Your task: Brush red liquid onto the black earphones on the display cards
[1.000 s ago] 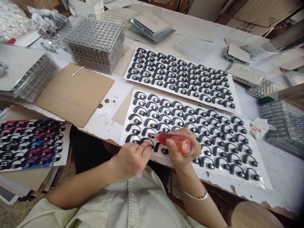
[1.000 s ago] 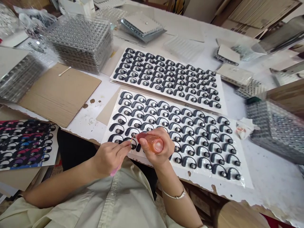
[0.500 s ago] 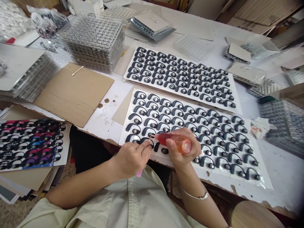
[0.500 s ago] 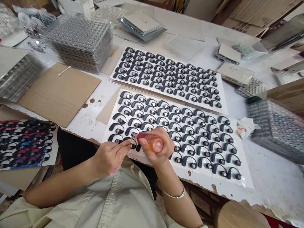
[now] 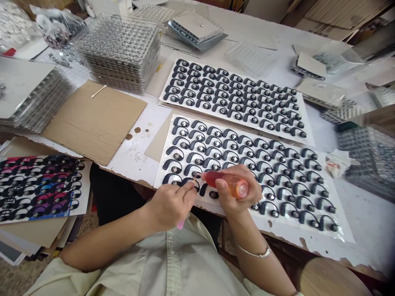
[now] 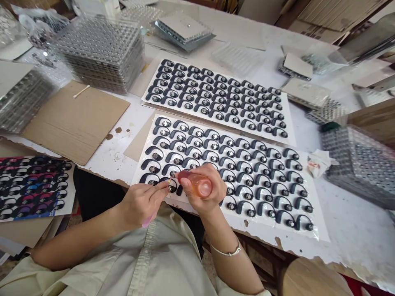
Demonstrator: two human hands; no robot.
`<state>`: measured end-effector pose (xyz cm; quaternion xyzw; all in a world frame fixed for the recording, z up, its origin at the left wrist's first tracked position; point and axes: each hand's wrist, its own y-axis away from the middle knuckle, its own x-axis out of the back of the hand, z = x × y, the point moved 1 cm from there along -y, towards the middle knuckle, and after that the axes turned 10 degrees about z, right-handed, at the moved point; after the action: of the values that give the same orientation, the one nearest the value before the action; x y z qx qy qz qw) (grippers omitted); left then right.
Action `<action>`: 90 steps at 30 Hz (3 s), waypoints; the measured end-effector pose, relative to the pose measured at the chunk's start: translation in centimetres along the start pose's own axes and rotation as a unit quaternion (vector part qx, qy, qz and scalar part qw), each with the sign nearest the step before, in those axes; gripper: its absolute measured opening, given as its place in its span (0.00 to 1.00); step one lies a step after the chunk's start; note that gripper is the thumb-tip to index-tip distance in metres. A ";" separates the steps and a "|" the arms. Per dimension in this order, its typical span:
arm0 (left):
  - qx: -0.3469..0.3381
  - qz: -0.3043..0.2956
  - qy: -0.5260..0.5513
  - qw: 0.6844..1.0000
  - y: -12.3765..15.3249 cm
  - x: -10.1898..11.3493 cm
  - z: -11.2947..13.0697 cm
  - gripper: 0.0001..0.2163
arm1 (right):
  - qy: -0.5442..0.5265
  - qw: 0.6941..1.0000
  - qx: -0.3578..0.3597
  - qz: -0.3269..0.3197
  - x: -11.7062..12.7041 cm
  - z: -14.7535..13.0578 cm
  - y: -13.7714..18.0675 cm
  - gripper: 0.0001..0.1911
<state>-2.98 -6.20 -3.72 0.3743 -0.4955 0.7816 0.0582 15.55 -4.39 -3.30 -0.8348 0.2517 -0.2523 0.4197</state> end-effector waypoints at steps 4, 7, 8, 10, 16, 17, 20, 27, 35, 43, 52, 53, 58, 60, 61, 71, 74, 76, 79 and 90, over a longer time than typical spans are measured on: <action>0.001 -0.005 0.001 1.000 0.0 0.0 0.0 0.09 | -0.008 1.000 0.002 0.007 0.0 -0.1 0.0 0.10; -0.001 -0.009 0.004 1.000 0.0 0.1 0.0 0.09 | -0.006 1.000 -0.010 0.012 0.0 -0.1 0.0 0.09; -0.001 -0.009 0.003 1.000 0.1 0.1 0.0 0.09 | -0.004 1.000 -0.014 0.014 0.1 -0.1 0.0 0.09; -0.002 -0.012 -0.002 1.000 0.1 0.1 0.0 0.09 | -0.002 1.000 -0.015 0.019 0.2 0.0 0.1 0.09; 0.000 -0.016 -0.007 1.000 0.0 0.2 0.0 0.10 | 0.001 1.000 -0.007 0.021 0.4 0.1 0.1 0.10; 0.000 -0.015 -0.009 1.000 0.0 0.2 0.0 0.10 | 0.001 1.000 -0.009 0.023 0.4 0.1 0.1 0.10; -0.003 -0.009 -0.010 1.000 -0.2 0.2 0.0 0.10 | 0.000 1.000 -0.014 0.024 0.5 0.2 0.2 0.10; -0.003 -0.017 -0.005 1.000 -0.7 0.6 0.0 0.11 | -0.005 0.999 -0.020 0.041 0.6 0.0 0.2 0.10; 0.002 -0.006 0.008 1.000 -0.8 0.7 -0.1 0.10 | 0.000 0.999 -0.005 0.046 1.0 0.1 0.3 0.10; 0.004 0.008 0.005 1.000 -0.8 0.6 0.0 0.09 | 0.009 0.999 -0.015 0.031 0.8 0.3 0.5 0.11; 0.000 0.002 0.007 1.000 -0.9 0.7 -0.1 0.10 | 0.027 0.999 -0.004 0.022 0.7 0.1 0.4 0.11; 0.001 0.001 0.007 1.000 -0.9 0.7 -0.1 0.09 | 0.021 1.000 -0.002 0.021 0.7 0.0 0.3 0.11; 0.001 -0.008 0.001 1.000 -0.9 0.7 -0.1 0.09 | 0.003 1.000 0.005 0.022 0.5 -0.2 0.1 0.10; 0.001 -0.010 -0.004 1.000 -0.8 0.7 0.0 0.09 | 0.005 1.000 0.007 0.024 0.5 -0.2 0.2 0.10; 0.001 -0.011 -0.004 1.000 -0.8 0.7 0.0 0.10 | 0.007 1.000 0.009 0.025 0.5 -0.1 0.2 0.11; 0.000 -0.006 0.004 1.000 -1.0 0.8 0.0 0.09 | 0.015 0.999 0.020 0.032 0.6 0.1 0.2 0.11; -0.002 -0.006 0.002 1.000 -1.0 0.8 0.0 0.09 | 0.021 0.999 0.017 0.030 0.7 0.0 0.2 0.10; 0.001 -0.007 0.000 1.000 -1.0 0.7 0.0 0.09 | 0.018 0.999 0.008 0.026 0.7 0.0 0.3 0.10; 0.002 -0.006 0.002 1.000 -0.8 0.7 0.0 0.09 | 0.002 1.000 0.000 0.029 0.7 0.1 0.4 0.11; 0.020 -0.005 0.021 1.000 -0.8 0.6 -0.3 0.10 | 0.015 1.000 -0.006 0.021 0.7 -0.1 0.3 0.09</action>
<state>-3.22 -5.73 -2.81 0.3617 -0.4769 0.7985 0.0652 15.97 -5.05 -3.41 -0.8280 0.2768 -0.2545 0.4160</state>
